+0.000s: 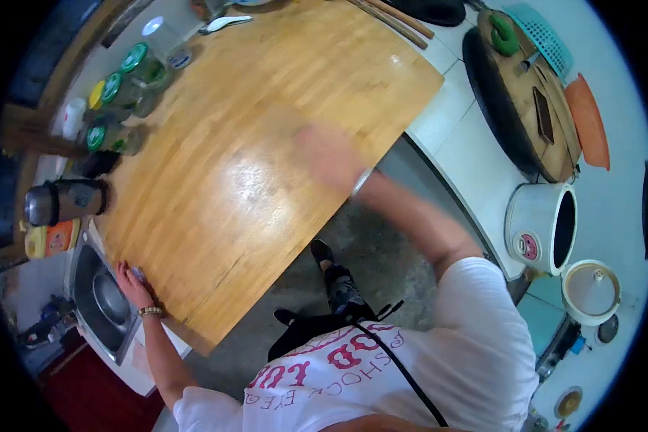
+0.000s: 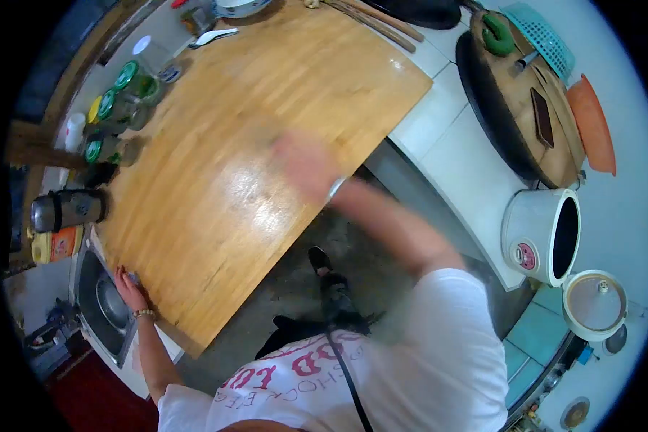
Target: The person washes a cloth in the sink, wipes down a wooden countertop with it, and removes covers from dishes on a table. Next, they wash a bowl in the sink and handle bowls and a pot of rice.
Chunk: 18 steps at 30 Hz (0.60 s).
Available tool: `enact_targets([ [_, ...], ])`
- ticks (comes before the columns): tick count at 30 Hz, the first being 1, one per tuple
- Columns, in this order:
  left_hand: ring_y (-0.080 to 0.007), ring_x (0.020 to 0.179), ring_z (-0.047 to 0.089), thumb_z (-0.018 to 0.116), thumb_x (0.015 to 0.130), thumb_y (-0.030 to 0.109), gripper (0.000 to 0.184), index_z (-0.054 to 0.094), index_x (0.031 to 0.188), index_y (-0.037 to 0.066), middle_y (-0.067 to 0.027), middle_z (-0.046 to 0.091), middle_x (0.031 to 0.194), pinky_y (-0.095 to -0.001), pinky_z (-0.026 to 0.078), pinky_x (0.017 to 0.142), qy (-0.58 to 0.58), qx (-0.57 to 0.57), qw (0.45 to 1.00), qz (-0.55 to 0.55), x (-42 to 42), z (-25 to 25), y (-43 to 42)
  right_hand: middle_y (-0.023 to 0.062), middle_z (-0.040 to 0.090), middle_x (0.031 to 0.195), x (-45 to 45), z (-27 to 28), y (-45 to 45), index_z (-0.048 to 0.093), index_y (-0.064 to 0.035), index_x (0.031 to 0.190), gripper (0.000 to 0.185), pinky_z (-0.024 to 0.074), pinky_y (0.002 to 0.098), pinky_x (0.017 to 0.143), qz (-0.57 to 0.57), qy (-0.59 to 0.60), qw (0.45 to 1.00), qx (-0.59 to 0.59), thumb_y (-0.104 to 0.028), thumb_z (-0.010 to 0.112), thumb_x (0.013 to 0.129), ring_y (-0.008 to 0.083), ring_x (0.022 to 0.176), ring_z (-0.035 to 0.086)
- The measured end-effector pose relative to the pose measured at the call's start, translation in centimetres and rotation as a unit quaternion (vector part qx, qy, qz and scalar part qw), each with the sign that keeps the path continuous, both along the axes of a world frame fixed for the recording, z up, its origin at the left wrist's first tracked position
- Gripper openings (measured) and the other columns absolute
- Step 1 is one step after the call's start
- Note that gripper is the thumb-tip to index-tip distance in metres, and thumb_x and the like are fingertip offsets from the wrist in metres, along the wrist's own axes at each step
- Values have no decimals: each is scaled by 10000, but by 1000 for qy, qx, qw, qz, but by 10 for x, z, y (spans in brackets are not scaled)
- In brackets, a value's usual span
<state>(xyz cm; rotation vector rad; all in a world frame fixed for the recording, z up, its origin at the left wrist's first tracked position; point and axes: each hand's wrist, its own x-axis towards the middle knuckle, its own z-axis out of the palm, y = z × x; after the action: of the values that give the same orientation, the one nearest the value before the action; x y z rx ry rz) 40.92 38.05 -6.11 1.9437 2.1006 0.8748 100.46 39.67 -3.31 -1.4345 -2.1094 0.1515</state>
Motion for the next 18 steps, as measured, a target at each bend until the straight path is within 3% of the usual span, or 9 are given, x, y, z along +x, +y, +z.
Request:
enact_targets([
  [3,-296,1169,437,377,939,216,364,516,1167,-32,-183,492,1238,-375,306,1009,46,1,999,-13,1,2,2,192,404,1322,166,-22,41,499,-37,1201,439,332,430,967,-259,-242,935,-8,-165,483,782,326,1195,412],
  [5,-297,1157,447,366,946,233,378,512,1165,-38,-182,497,1232,-375,315,1001,12,2,1000,-17,-3,-1,5,210,440,1257,185,8,34,546,-11,1097,368,378,426,909,-380,-130,916,-14,-162,475,769,338,1126,449],
  [7,-300,1150,452,362,948,244,388,512,1165,-41,-181,501,1225,-373,319,998,12,3,1000,-23,-1,-2,8,205,472,1190,181,-18,34,553,-9,1050,336,392,435,875,-374,-181,910,3,-167,474,764,347,1069,467],
  [8,-303,1142,457,359,949,254,398,512,1165,-43,-180,506,1219,-372,323,994,13,1,1000,-18,-2,1,3,200,505,1123,168,-27,36,561,-7,1002,308,406,444,841,-356,-231,905,19,-172,473,758,355,1013,485],
  [10,-303,1141,458,356,951,262,404,511,1167,-42,-180,510,1212,-370,325,993,-18,-1,1000,-15,-1,2,5,169,557,922,75,-30,26,568,-22,858,196,399,458,791,-258,-74,963,7,-134,512,707,349,895,519],
  [14,-295,1139,460,341,954,277,421,511,1167,-44,-177,523,1191,-366,330,988,-114,-12,993,1,-6,-2,2,202,509,1156,-207,-41,-69,522,-5,1116,474,335,453,968,51,213,975,-25,-125,617,667,354,1135,444],
  [15,-296,1142,459,339,954,283,424,519,1161,-40,-181,525,1189,-373,328,989,-25,14,999,-42,-17,-8,3,203,486,1197,-266,-31,-103,503,23,1127,506,342,427,972,91,261,959,-69,-129,620,659,339,1151,439],
  [16,-296,1142,459,339,954,283,424,519,1161,-40,-181,525,1189,-373,328,989,-26,22,999,-43,-24,-15,6,201,460,1248,-303,11,-107,503,45,1117,489,353,392,967,232,115,904,-342,-143,615,679,319,1200,407],
  [18,-293,1096,494,335,956,291,429,516,1169,-35,-179,542,1160,-360,342,981,-28,30,997,-66,-34,-21,7,136,534,1134,-374,-23,-161,588,-32,1034,411,372,392,939,276,70,957,-52,-203,661,667,296,1113,466],
])
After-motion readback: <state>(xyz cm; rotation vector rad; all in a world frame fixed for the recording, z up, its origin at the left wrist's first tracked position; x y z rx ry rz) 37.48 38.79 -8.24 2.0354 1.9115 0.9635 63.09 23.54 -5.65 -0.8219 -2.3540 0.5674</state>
